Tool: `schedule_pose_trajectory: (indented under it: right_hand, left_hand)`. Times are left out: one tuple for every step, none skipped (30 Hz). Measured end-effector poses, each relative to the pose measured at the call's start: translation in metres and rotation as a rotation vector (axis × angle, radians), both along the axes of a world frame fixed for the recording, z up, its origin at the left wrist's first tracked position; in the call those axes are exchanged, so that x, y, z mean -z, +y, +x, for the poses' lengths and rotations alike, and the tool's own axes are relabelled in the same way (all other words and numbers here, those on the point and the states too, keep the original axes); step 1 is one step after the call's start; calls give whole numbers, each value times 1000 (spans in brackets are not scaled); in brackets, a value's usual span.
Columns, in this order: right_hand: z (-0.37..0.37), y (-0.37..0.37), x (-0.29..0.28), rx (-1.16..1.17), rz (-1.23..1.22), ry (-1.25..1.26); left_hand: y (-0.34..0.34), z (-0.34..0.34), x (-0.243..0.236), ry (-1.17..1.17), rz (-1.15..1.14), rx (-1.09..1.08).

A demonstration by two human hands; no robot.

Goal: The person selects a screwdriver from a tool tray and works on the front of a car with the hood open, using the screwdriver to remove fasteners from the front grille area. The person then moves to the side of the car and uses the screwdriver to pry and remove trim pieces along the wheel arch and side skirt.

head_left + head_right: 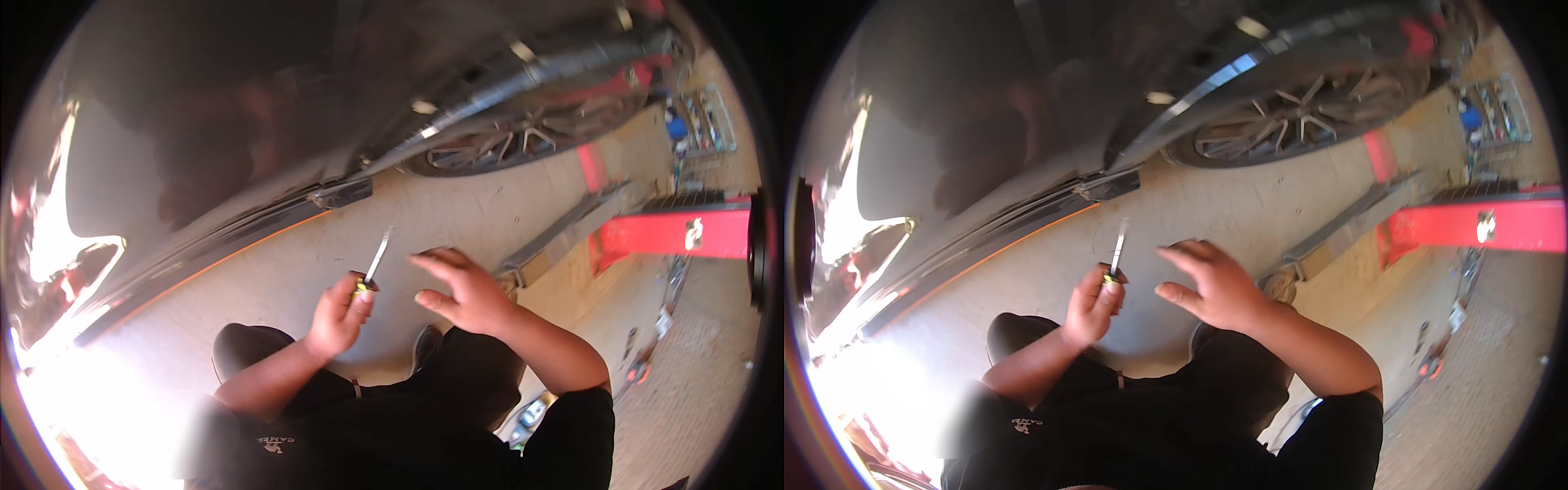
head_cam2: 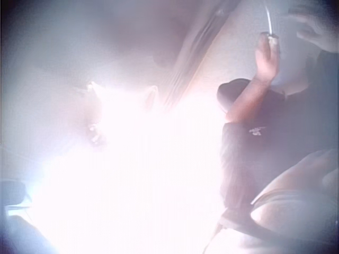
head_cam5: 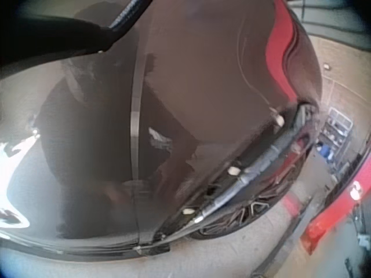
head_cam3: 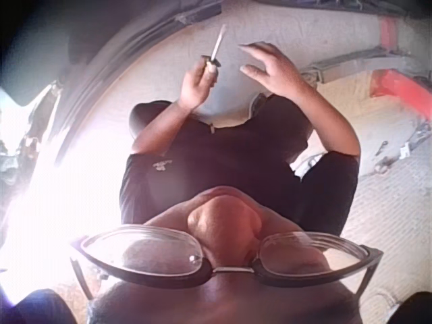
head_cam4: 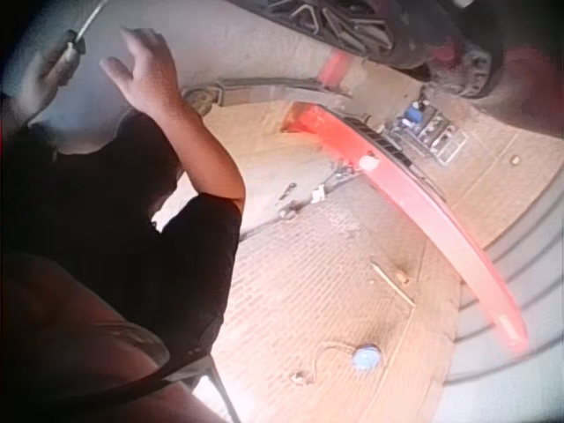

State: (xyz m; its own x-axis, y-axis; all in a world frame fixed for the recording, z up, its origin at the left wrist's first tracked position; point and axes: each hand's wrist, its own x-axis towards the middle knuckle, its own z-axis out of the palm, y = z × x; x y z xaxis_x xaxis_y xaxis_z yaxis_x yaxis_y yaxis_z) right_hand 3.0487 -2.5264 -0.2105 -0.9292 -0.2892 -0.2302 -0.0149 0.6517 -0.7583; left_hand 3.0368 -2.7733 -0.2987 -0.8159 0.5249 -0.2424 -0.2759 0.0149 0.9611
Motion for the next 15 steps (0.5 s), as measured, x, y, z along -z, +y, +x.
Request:
schedule_pose_trajectory:
  right_hand:
    - [11, 5, 21, -35, -94, 17]
    - [16, 6, 36, -14, -242, -13]
    - [23, 7, 46, 7, -394, -39]
    - [28, 12, 51, 38, -452, -118]
    - [30, 17, 54, 62, -517, -191]
    - [31, 21, 61, 68, -587, -264]
    - [32, 24, 70, 95, -667, -249]
    - [35, 31, 81, 132, -743, -229]
    - [35, 36, 90, 170, -818, -208]
    - [33, 43, 92, 230, -860, -277]
    - [30, 55, 101, 243, -940, -301]
    - [25, 69, 114, 251, -1018, -328]
    - [22, 83, 124, 266, -1098, -356]
    - [17, 100, 127, 313, -1088, -450]
    - [13, 110, 134, 347, -1052, -550]
  left_hand:
    - [15, 4, -7, -48, -51, 63]
    - [29, 9, -11, -9, -115, 114]
    - [41, 12, -20, 30, -179, 168]
    - [53, 12, -30, 35, -270, 258]
    - [58, 12, -36, 69, -360, 312]
    - [62, 13, -38, 103, -455, 356]
    - [65, 14, -44, 135, -551, 399]
    - [75, 3, -61, 348, -740, 581]
    - [75, -4, -65, 589, -739, 602]
    - [73, -9, -80, 697, -810, 551]
    - [71, -21, -96, 814, -859, 511]
    - [50, -34, -103, 987, -879, 366]
    - [18, -56, -121, 1235, -911, 209]
    - [-28, -88, -155, 1507, -929, 24]
    - [-9, -94, -184, 1960, -1051, -81]
